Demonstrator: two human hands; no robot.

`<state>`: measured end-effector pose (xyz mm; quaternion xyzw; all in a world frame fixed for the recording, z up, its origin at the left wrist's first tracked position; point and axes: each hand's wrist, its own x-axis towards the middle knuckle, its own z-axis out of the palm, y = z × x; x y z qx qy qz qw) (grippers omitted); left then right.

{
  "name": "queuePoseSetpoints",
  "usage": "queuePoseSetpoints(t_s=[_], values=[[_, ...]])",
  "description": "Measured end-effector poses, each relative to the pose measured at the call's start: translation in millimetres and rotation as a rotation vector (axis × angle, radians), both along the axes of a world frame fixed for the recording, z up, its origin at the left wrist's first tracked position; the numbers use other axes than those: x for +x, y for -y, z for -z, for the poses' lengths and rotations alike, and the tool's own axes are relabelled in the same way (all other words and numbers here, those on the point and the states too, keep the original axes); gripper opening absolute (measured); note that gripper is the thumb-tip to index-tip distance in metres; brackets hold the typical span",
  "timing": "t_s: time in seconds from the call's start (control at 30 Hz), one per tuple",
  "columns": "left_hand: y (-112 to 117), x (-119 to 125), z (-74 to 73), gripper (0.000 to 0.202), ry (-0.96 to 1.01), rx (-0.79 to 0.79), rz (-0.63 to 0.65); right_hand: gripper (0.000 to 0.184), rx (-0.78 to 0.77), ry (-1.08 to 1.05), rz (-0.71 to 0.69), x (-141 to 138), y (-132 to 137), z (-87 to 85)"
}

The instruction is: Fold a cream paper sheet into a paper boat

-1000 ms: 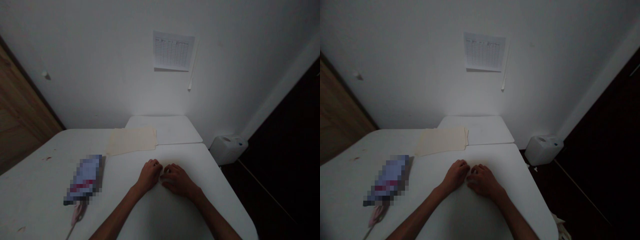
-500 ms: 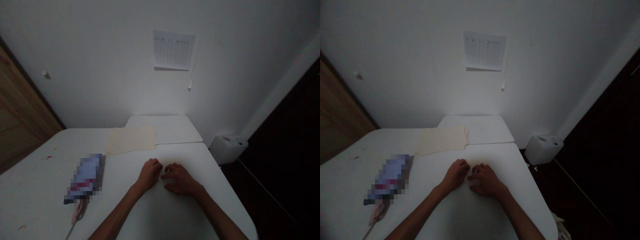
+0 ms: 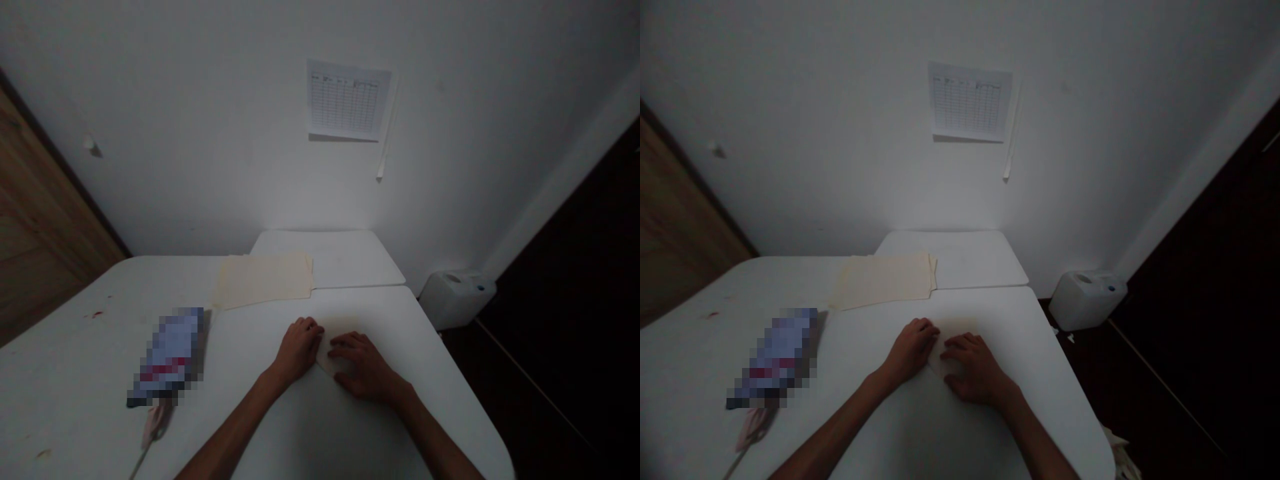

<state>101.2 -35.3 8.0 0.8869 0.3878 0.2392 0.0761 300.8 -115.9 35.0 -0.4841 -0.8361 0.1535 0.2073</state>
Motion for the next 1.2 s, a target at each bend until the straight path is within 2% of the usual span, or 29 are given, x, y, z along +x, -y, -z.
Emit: queuePoseSetpoints(t_s=[0.17, 0.5, 0.8, 1.2], values=[[-0.2, 1.0, 0.5, 0.019, -0.009, 0.002, -0.004, 0.038, 0.037, -0.065, 0.048, -4.5, 3.1, 4.0], [-0.4, 1.3, 0.9, 0.021, -0.02, -0.023, -0.014, 0.029, 0.078, -0.016, 0.122, -16.4, -0.5, 10.2], [-0.9, 1.2, 1.9, 0.02, -0.012, -0.012, -0.005, 0.027, 0.06, 0.101, 0.107, -18.6, -3.8, 1.9], [-0.2, 1.5, -1.8, 0.02, -0.023, -0.015, -0.005, 0.034, -0.007, 0.097, 0.078, -14.9, -6.3, -4.9]])
